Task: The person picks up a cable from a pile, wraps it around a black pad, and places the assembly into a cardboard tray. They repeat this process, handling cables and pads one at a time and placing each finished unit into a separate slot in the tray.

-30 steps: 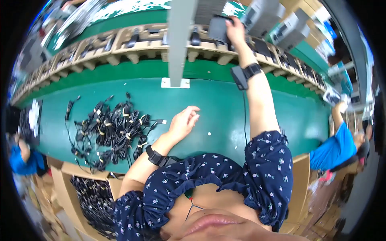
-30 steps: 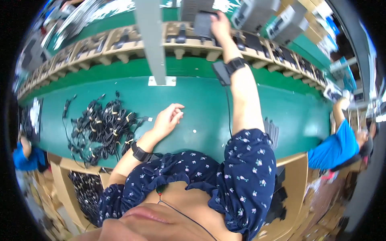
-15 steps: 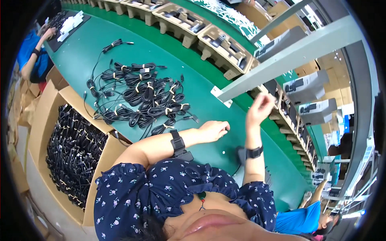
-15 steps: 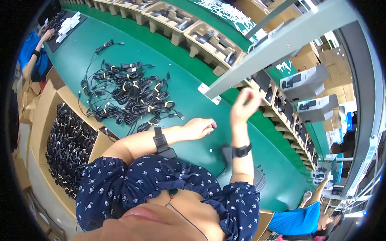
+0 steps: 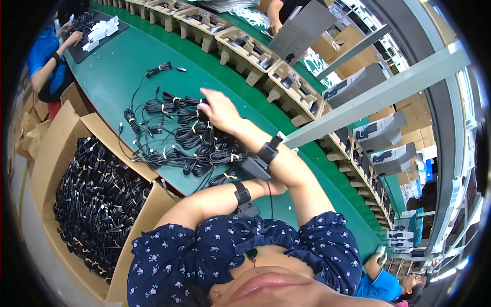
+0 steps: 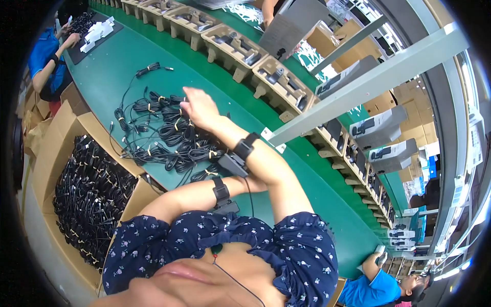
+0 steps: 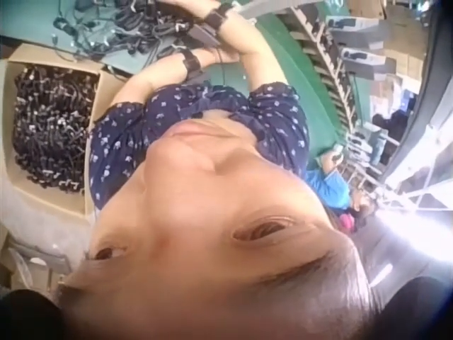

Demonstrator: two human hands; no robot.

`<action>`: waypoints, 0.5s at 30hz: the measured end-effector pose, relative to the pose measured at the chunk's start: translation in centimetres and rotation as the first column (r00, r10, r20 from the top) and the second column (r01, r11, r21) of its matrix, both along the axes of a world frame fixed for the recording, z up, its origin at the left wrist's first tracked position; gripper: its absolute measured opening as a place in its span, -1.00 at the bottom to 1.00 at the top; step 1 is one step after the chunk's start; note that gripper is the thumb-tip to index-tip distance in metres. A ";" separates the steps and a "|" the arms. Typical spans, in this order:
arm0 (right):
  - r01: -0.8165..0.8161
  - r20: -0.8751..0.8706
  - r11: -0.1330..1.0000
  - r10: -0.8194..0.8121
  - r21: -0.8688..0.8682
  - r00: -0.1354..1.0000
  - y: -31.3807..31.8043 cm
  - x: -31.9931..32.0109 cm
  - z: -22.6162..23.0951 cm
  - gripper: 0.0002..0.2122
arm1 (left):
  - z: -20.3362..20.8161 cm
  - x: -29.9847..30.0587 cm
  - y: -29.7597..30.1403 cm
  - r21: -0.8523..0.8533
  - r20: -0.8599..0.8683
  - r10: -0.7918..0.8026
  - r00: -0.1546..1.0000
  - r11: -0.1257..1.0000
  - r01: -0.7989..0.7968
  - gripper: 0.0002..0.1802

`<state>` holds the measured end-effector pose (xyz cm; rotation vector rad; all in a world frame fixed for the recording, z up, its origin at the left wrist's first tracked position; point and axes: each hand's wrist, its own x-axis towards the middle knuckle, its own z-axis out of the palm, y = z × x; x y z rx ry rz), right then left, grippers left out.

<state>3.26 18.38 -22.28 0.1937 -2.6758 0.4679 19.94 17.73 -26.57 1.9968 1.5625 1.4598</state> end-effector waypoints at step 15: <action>0.178 0.123 0.982 -0.169 -0.069 0.978 1.6 8.0 4.8 -0.70 | -5.1 0.9 2.3 0.170 0.257 -0.254 0.932 0.962 0.215 -0.48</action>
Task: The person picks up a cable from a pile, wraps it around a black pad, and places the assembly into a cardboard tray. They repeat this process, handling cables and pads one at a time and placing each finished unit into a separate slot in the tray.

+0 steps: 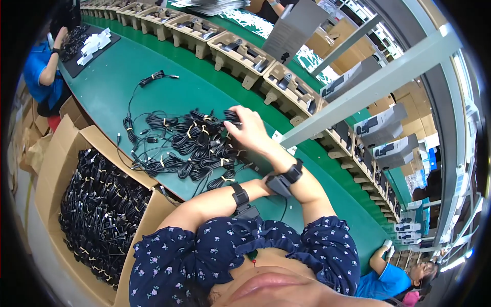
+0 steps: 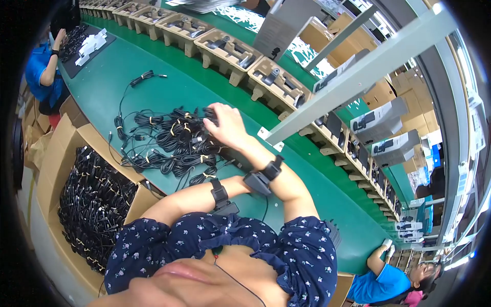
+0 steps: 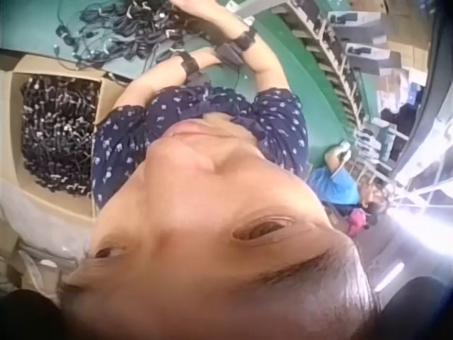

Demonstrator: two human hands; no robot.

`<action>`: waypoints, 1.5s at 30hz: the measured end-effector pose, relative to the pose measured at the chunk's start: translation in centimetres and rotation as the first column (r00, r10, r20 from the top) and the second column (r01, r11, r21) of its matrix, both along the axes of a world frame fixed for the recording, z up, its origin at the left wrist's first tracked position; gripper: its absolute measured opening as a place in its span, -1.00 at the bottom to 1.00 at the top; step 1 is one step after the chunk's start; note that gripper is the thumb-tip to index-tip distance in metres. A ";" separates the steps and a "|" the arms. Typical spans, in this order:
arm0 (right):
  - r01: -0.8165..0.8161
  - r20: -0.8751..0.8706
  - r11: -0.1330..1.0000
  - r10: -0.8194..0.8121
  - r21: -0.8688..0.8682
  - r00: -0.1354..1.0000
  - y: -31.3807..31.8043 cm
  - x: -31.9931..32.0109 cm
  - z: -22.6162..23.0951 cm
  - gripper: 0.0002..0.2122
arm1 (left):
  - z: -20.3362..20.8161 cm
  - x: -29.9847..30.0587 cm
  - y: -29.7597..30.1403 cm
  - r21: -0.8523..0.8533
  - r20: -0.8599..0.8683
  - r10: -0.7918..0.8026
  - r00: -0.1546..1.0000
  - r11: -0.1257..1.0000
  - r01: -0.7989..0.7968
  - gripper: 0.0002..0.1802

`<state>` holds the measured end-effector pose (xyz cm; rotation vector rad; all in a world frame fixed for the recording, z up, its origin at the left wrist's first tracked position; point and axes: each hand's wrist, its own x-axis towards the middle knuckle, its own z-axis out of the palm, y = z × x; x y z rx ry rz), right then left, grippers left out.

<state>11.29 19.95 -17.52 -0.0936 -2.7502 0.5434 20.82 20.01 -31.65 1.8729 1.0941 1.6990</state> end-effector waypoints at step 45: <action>0.644 -0.420 0.739 -0.529 0.197 0.737 14.8 21.9 3.1 -0.80 | 4.5 -2.8 -1.2 -0.532 0.680 0.073 0.729 0.735 0.422 -0.69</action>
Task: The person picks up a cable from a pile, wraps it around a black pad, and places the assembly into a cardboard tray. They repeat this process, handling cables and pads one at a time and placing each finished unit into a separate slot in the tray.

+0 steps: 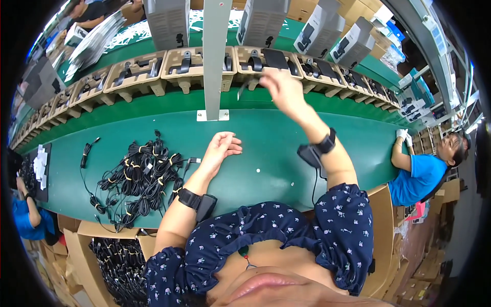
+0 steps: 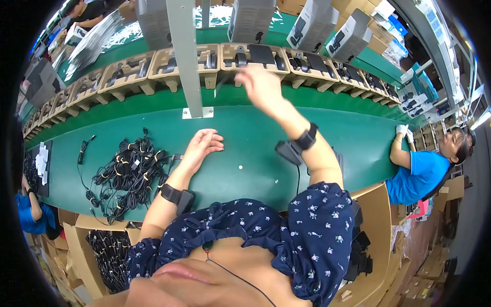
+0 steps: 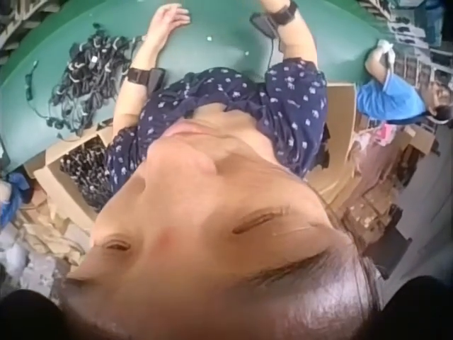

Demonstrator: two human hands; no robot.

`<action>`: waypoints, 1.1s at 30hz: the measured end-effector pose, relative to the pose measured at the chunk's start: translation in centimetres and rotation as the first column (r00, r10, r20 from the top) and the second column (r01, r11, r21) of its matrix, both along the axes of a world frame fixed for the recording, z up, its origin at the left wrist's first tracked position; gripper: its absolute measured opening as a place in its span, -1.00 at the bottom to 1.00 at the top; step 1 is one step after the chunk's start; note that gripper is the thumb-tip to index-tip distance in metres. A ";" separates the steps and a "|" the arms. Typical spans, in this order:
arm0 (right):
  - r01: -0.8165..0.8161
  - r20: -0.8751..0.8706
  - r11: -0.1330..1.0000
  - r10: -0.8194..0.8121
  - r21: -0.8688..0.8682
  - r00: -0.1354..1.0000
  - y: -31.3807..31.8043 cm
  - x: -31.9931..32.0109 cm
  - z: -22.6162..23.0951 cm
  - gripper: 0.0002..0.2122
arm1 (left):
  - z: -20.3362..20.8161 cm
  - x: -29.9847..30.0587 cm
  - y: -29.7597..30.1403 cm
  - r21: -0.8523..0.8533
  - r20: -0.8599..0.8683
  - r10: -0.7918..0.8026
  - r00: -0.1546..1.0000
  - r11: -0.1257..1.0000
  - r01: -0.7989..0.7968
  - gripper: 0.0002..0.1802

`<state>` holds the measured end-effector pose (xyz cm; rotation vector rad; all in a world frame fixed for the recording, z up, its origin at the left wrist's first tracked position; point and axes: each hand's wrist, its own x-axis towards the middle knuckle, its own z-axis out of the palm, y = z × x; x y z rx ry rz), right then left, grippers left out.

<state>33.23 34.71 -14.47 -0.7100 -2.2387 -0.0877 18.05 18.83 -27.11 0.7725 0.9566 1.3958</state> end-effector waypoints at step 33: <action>0.434 0.612 0.857 -0.506 0.278 0.608 10.3 -10.8 1.5 -0.82 | -2.6 0.8 0.8 0.081 0.038 0.025 0.999 0.996 -0.028 -0.79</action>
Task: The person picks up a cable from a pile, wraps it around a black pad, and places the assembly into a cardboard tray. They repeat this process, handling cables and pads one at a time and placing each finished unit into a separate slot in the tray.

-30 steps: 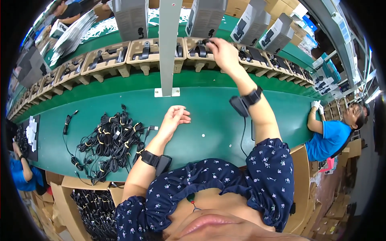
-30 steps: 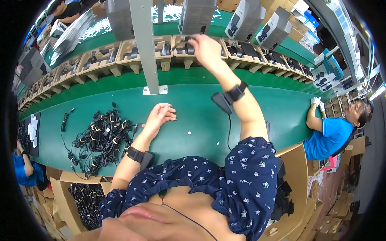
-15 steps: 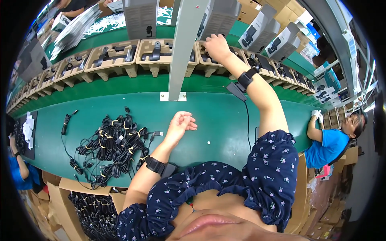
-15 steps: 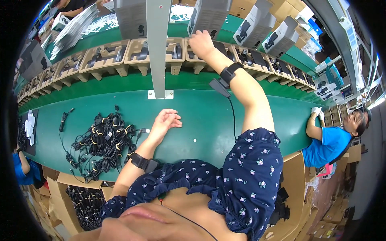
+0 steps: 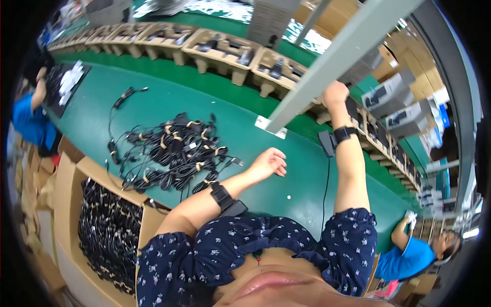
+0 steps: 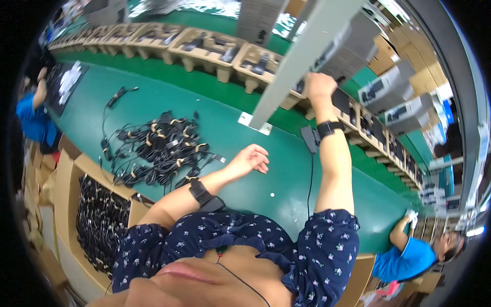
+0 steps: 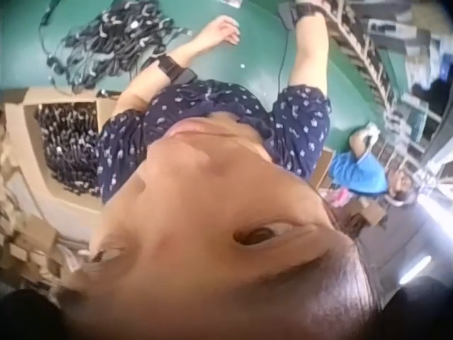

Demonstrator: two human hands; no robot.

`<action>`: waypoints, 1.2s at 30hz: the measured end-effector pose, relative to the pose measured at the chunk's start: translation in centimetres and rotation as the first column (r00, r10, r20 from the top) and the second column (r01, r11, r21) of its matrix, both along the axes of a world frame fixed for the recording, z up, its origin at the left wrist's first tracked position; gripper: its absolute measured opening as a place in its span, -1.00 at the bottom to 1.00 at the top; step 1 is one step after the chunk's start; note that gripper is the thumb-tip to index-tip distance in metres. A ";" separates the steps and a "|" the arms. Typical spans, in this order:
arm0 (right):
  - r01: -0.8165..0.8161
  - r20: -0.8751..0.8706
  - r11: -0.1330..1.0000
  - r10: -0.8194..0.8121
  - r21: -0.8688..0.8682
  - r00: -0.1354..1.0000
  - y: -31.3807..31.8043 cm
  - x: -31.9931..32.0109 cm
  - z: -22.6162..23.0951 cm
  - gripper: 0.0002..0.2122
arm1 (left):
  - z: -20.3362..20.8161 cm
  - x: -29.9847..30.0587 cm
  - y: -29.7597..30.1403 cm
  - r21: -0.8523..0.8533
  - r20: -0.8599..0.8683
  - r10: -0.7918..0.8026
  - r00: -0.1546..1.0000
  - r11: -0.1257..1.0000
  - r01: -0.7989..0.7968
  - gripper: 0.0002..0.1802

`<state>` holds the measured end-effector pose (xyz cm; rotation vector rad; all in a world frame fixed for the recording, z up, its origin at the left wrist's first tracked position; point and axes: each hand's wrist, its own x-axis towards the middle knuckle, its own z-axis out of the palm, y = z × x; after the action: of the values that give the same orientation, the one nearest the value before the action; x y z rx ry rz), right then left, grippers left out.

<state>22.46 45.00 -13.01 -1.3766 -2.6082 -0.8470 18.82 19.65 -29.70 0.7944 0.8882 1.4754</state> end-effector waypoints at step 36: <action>-0.089 -0.595 0.964 -0.081 -0.250 0.800 5.8 2.8 -5.4 -0.80 | 2.1 -0.3 -0.8 -0.052 -0.108 0.017 0.994 0.998 -0.023 -0.81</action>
<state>25.30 50.82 -18.39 -1.3971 -2.2507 -0.0096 18.50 18.88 -27.58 0.8339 1.0150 1.4314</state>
